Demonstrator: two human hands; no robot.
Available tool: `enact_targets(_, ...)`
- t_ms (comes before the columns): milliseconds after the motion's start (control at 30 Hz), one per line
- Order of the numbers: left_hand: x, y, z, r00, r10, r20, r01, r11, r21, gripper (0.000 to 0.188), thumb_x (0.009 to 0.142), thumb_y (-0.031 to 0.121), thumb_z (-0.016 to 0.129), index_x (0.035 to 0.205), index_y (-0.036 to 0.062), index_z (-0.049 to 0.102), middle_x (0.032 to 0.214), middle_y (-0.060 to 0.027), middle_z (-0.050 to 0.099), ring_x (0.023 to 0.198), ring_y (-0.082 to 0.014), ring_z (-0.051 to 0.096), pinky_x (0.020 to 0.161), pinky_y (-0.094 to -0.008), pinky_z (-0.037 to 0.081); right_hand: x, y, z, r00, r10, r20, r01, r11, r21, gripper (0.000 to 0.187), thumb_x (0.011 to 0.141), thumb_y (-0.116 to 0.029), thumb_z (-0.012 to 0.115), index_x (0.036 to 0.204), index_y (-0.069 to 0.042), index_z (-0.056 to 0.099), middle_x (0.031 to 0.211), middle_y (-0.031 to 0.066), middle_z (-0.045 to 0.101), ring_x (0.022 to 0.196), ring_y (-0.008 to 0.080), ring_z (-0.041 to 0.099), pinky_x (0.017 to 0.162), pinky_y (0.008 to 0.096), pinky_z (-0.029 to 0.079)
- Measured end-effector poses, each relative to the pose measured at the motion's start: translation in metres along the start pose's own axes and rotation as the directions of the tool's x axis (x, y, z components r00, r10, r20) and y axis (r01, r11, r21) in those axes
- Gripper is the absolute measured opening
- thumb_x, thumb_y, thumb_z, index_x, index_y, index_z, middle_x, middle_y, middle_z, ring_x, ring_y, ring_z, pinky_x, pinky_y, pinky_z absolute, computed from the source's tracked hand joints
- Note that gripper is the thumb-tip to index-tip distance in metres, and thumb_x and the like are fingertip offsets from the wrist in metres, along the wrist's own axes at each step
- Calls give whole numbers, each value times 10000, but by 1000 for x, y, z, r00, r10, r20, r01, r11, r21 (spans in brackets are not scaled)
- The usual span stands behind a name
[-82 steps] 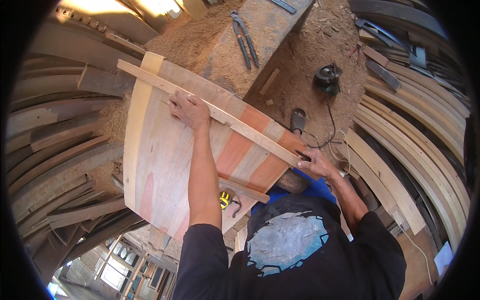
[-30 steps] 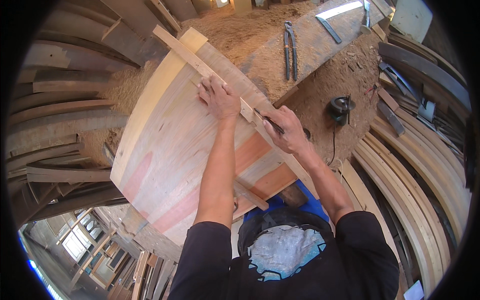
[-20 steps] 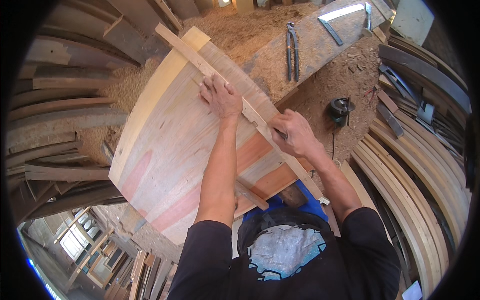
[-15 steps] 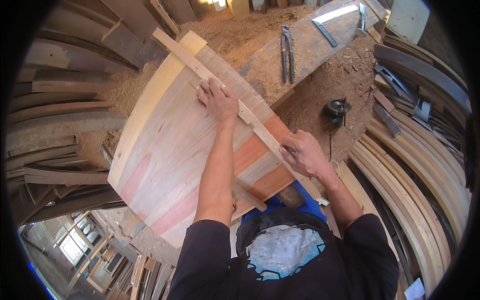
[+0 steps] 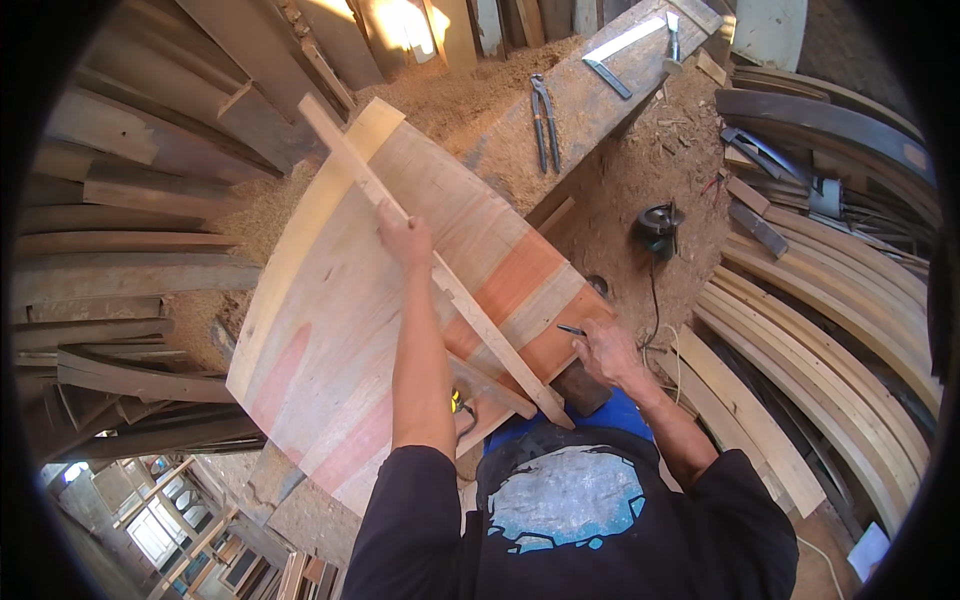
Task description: The person nails a wooden strip onto a larger board, marks the wood, and then uses a tape measure to check the width of the board.
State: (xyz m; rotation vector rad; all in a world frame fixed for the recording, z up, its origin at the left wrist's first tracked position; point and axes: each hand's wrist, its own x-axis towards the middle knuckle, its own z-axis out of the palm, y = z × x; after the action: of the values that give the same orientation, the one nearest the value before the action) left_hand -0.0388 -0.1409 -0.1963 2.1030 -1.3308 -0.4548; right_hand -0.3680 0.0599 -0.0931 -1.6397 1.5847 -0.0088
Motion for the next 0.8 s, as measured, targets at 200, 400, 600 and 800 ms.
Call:
enact_targets(200, 10, -29, -113, 896, -427, -123, 242, 700, -672, 738, 818, -93, 620, 1496, -55, 331, 1290, -218, 565, 872, -213, 655, 701, -316, 566, 4, -31, 14, 1000, -29, -5, 30, 999, 38, 255, 931, -249, 624, 1015, -8, 619, 955, 251, 667, 932, 463, 653, 805, 556, 507)
enact_targets(400, -24, -158, -241, 822, -548, -154, 123, 435, -892, 645, 884, -82, 620, 1462, -80, 335, 880, -109, 593, 638, -173, 572, 569, -301, 522, 6, -65, 33, 986, 3, 164, -3, 1000, -1, 314, 916, -276, 648, 1092, -17, 637, 1030, 260, 680, 1016, 446, 666, 832, 541, 519)
enact_targets(600, -132, -290, -334, 758, -636, -147, 113, 350, -930, 136, 897, -19, 635, 933, 53, 526, 775, -40, 518, 594, -174, 539, 514, -314, 462, -8, -87, 91, 942, -235, 241, 260, 963, -78, 489, 868, -378, 720, 1218, -58, 602, 1108, 226, 675, 1063, 406, 671, 872, 529, 538)
enact_targets(800, -199, -314, -335, 530, -845, -74, 168, 190, -967, 251, 844, -45, 654, 1050, 31, 532, 876, -56, 501, 733, -184, 559, 579, -353, 468, -23, -96, 132, 914, -352, 203, 400, 870, -289, 742, 772, -196, 821, 1371, -17, 422, 1066, 216, 613, 1006, 377, 648, 856, 487, 535)
